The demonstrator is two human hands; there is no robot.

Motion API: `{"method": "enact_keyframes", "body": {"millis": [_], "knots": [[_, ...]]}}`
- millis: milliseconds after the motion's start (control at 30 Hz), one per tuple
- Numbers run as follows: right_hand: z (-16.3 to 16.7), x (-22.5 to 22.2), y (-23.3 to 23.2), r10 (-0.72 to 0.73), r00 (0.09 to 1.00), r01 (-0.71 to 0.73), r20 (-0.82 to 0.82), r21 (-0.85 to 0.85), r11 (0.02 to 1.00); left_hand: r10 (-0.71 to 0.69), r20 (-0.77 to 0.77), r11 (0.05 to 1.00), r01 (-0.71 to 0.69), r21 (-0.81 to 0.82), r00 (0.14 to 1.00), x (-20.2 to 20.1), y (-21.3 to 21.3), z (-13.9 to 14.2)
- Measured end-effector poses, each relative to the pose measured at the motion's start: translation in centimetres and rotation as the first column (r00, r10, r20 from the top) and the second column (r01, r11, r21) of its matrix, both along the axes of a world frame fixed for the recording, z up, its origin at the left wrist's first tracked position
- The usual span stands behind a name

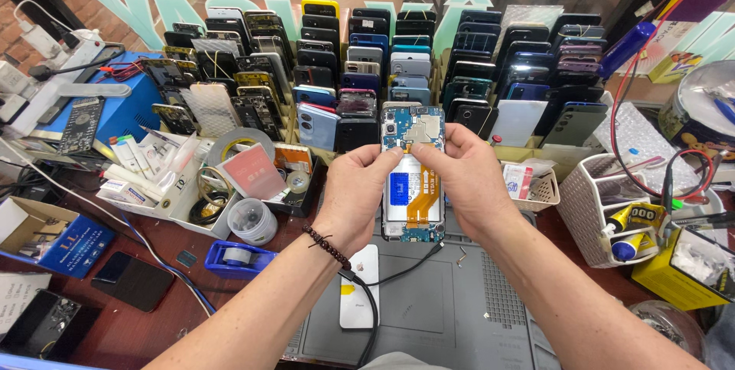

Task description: The person uses multimeter probes to test points on a disassembled smartphone motherboard, then connects a charging cable to the board. They repeatedly attach and detach the display assembly to the motherboard, handling the phone and its internal components throughout.

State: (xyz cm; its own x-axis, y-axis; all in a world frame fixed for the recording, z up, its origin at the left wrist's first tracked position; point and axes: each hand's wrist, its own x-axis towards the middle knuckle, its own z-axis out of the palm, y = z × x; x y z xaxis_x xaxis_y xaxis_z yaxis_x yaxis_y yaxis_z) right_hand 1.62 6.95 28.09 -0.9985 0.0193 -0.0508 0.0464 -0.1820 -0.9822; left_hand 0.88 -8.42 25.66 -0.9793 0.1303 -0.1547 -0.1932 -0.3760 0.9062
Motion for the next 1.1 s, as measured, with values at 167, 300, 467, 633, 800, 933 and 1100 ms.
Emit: {"method": "enact_keyframes", "body": {"millis": [167,300,467,633,800,933,1100], "knots": [[-0.1,-0.1,0.1,0.007,1.0,-0.008,-0.021,-0.024,1.0,-0.002,0.002,1.0,0.002,-0.012,1.0,0.0,0.0,0.1],[0.0,0.0,-0.1,-0.035,0.999,0.035,0.011,0.012,0.999,0.009,0.013,0.999,-0.009,-0.035,1.0,0.0,0.2,0.2],[0.2,-0.2,-0.4,-0.076,0.997,0.075,0.011,0.041,0.996,0.017,0.01,0.998,-0.016,-0.059,1.0,0.1,0.4,0.4],[0.3,-0.3,-0.5,-0.1,0.995,0.097,0.026,0.087,0.991,0.02,0.014,0.995,-0.019,-0.095,1.0,0.1,0.3,0.6],[0.3,-0.4,-0.8,-0.108,0.994,0.108,-0.006,0.103,0.989,0.042,-0.005,0.994,-0.042,-0.101,0.999,-0.3,0.5,0.5],[0.2,-0.5,-0.9,-0.142,0.99,0.142,-0.009,0.154,0.978,0.038,0.017,0.997,-0.036,-0.074,0.999,-0.4,0.6,0.0],[0.7,-1.1,0.5,0.014,0.999,-0.014,0.052,0.0,1.0,-0.001,0.067,0.985,-0.01,0.172,0.998,-1.1,0.5,-0.2]]}}
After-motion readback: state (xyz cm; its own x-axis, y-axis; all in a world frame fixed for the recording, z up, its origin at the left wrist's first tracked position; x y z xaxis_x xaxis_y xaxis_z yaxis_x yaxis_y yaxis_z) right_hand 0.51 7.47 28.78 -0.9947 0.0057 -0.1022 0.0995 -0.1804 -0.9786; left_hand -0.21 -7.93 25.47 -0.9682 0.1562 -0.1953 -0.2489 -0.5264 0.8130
